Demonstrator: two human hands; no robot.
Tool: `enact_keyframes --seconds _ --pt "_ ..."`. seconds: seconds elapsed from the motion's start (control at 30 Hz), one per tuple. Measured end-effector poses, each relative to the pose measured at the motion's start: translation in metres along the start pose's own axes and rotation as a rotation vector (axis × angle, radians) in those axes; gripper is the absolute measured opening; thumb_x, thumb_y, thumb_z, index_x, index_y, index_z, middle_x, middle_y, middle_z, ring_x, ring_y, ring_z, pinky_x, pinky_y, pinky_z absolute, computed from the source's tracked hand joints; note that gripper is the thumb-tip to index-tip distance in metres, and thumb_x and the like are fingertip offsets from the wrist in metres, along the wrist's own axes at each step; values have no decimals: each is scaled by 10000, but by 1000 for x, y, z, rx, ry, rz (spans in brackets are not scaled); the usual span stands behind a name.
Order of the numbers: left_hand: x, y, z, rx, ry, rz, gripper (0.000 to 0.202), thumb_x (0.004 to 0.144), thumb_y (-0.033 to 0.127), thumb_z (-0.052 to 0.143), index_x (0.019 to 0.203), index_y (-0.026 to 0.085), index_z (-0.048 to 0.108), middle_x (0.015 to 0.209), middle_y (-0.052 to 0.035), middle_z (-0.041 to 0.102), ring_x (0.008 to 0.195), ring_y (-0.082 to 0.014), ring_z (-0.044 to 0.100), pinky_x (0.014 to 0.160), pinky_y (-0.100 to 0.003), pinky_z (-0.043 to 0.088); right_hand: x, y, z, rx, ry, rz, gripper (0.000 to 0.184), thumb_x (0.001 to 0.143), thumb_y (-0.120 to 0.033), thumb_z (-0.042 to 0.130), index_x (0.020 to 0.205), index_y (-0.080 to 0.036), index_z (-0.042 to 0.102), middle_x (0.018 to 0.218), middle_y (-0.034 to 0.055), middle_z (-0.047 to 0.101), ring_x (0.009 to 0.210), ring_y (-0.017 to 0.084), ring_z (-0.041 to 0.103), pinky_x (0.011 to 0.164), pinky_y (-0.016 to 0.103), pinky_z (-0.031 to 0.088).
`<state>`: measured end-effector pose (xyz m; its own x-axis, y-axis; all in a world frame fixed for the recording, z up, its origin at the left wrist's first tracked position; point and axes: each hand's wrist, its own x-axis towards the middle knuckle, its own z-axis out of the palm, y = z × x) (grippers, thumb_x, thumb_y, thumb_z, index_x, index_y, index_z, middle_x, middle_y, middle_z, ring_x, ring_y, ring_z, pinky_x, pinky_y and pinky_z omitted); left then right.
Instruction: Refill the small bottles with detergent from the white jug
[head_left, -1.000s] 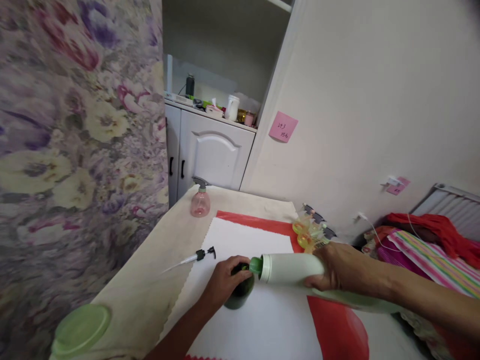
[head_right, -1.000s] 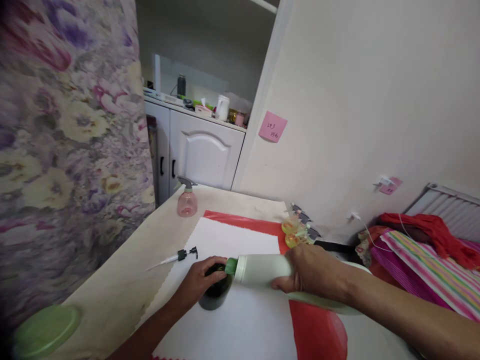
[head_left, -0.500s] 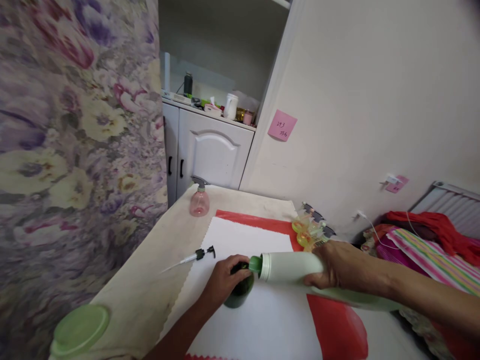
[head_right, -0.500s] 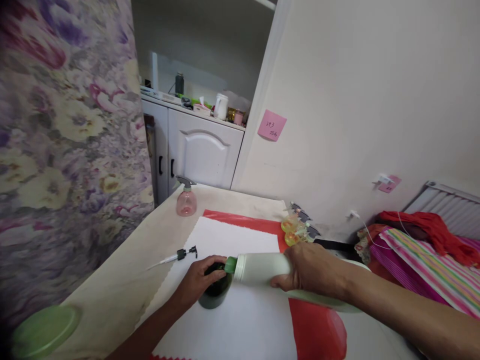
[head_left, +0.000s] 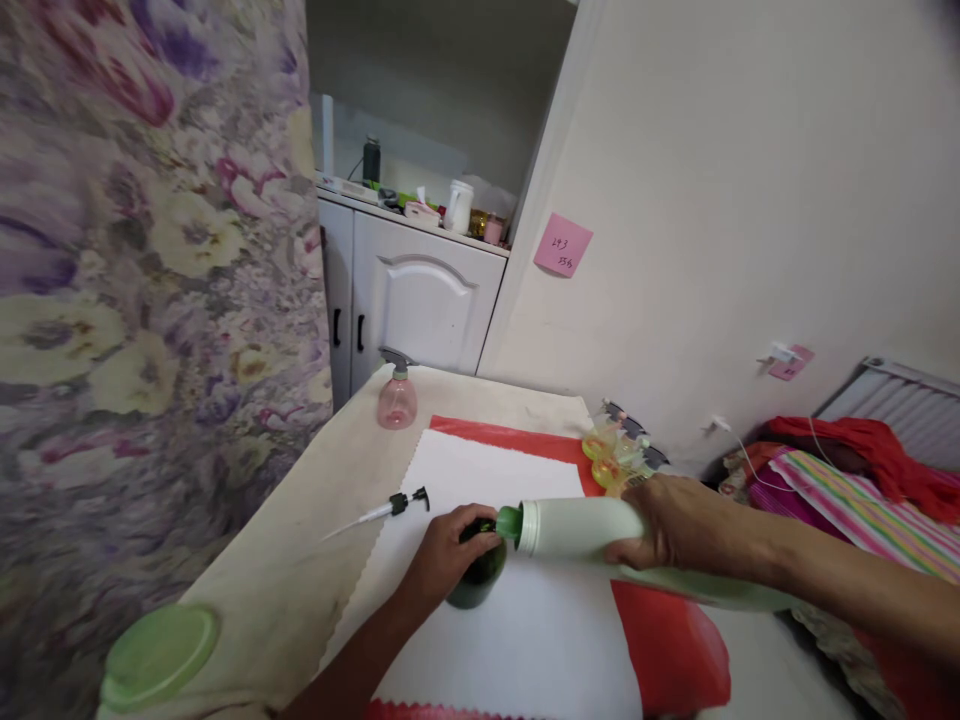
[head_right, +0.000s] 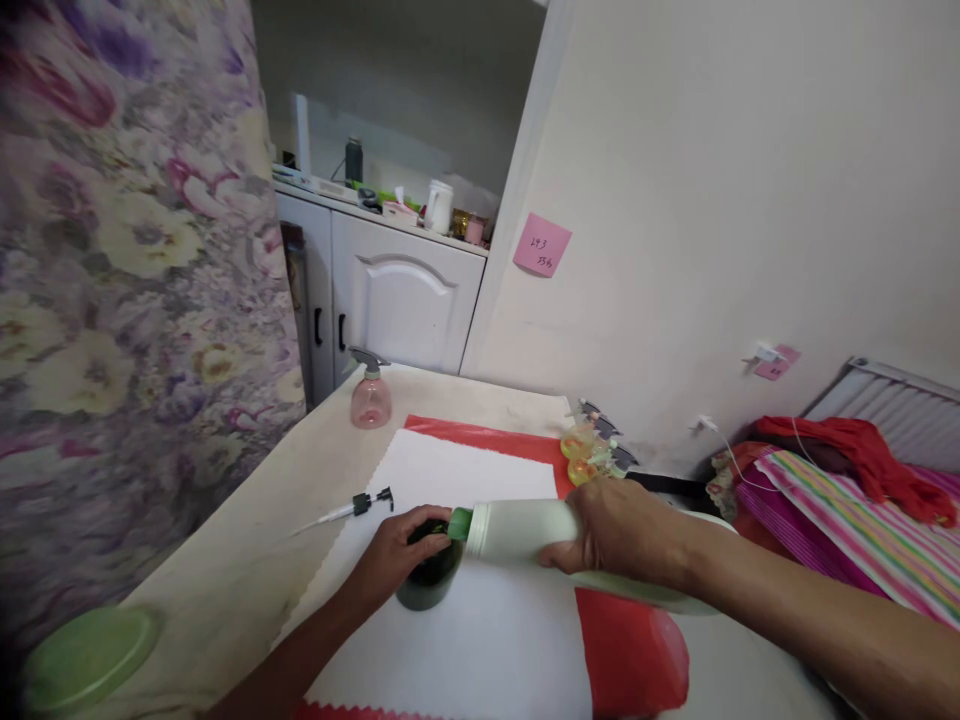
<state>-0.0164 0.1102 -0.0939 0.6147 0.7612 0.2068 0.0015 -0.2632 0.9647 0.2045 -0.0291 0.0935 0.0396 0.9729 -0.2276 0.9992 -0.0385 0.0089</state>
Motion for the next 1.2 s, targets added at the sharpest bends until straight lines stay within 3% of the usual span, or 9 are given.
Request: enact_keyframes --seconds 1.2 --pt "-1 -2 -1 -4 -11 -2 199 759 296 635 934 220 690 948 -22 730 929 -207 646 854 -290 462 0 -8 -6 -1 -8 8 469 757 -641 585 695 -178 633 638 55 658 563 189 617 503 264 356"
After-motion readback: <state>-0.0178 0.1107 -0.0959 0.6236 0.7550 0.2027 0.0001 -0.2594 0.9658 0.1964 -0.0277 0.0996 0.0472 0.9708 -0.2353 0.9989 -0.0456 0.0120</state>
